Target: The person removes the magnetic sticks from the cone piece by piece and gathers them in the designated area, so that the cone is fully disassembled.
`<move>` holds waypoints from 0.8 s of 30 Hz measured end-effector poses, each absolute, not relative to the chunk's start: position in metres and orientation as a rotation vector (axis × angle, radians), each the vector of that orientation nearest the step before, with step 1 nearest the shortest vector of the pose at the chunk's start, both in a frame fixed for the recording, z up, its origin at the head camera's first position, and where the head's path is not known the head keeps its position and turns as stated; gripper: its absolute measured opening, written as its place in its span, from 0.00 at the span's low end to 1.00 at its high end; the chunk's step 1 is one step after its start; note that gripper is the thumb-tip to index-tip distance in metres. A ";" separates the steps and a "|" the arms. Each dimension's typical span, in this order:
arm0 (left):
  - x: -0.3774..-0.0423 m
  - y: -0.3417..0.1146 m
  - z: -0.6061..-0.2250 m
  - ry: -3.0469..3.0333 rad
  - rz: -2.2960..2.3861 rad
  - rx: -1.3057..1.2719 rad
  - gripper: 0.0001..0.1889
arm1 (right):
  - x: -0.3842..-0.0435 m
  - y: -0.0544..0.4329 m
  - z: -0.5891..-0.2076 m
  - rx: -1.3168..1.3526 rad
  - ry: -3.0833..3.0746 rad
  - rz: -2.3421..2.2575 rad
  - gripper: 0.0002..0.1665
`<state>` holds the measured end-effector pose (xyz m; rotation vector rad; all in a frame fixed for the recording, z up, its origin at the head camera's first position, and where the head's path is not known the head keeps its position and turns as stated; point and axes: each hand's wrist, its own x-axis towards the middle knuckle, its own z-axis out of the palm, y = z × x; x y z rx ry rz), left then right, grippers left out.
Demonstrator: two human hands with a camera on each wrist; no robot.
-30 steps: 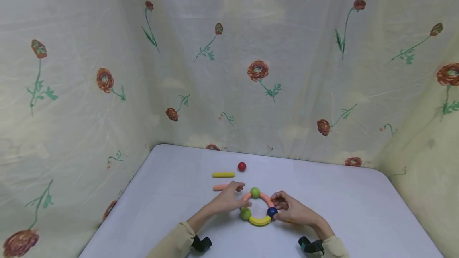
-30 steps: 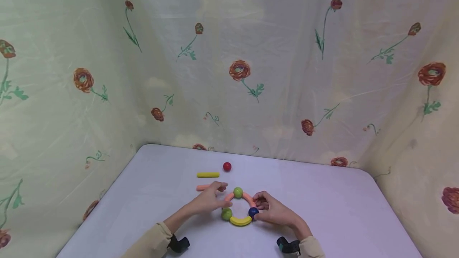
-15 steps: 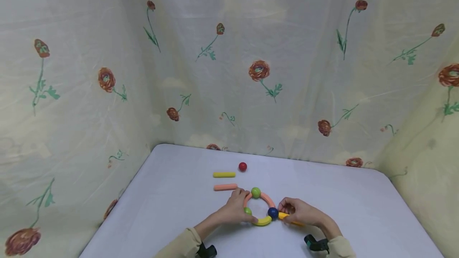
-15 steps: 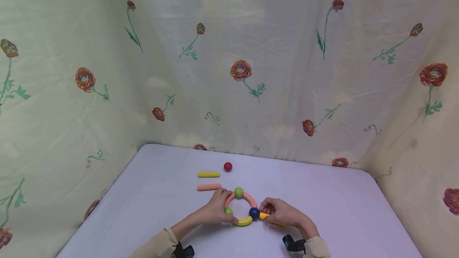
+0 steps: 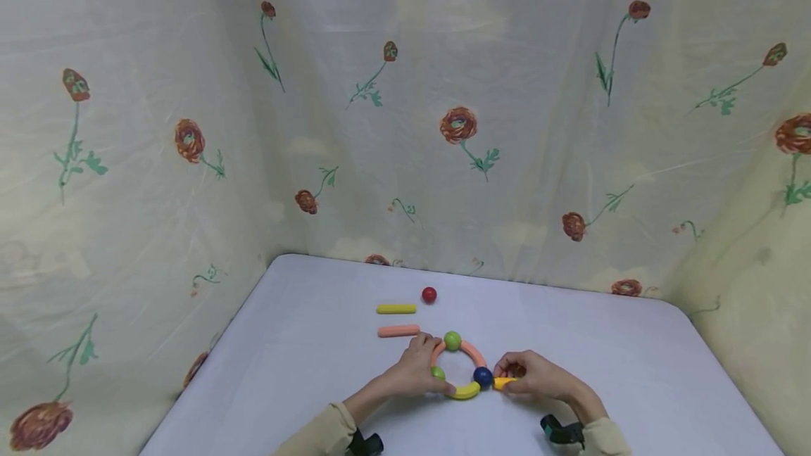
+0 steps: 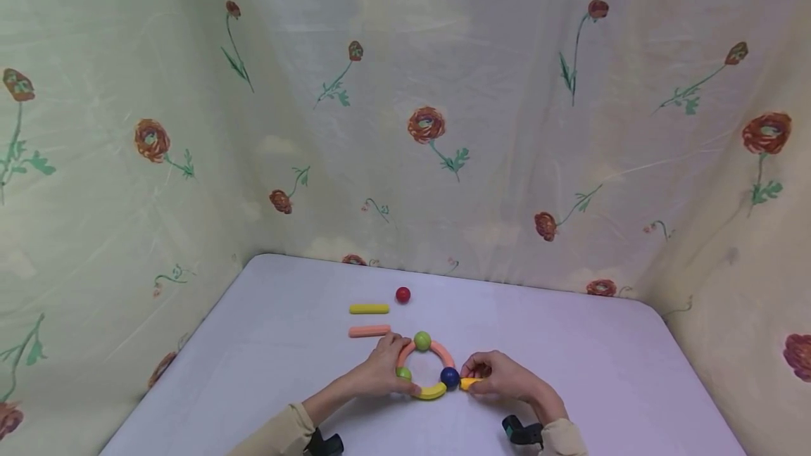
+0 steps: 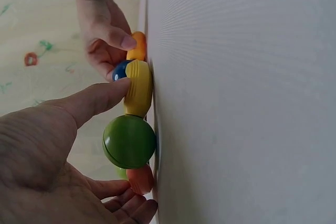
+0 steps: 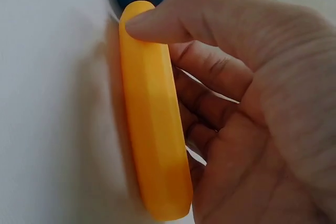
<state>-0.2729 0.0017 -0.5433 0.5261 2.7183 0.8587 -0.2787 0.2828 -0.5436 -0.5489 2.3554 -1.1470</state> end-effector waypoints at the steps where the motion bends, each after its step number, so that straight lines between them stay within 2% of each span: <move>1: -0.273 0.002 -0.543 2.717 0.860 0.526 0.49 | -0.280 0.286 -0.544 -0.556 2.369 -1.149 0.14; 5: -0.273 0.002 -0.542 2.719 0.863 0.513 0.49 | -0.288 0.305 -0.544 -0.554 2.492 -1.130 0.14; 14: -0.274 0.001 -0.542 2.707 0.851 0.494 0.50 | -0.315 0.355 -0.531 -0.355 2.759 -1.076 0.13; 24: -0.273 0.000 -0.540 2.704 0.840 0.498 0.50 | -0.335 0.380 -0.547 -0.343 2.841 -1.035 0.13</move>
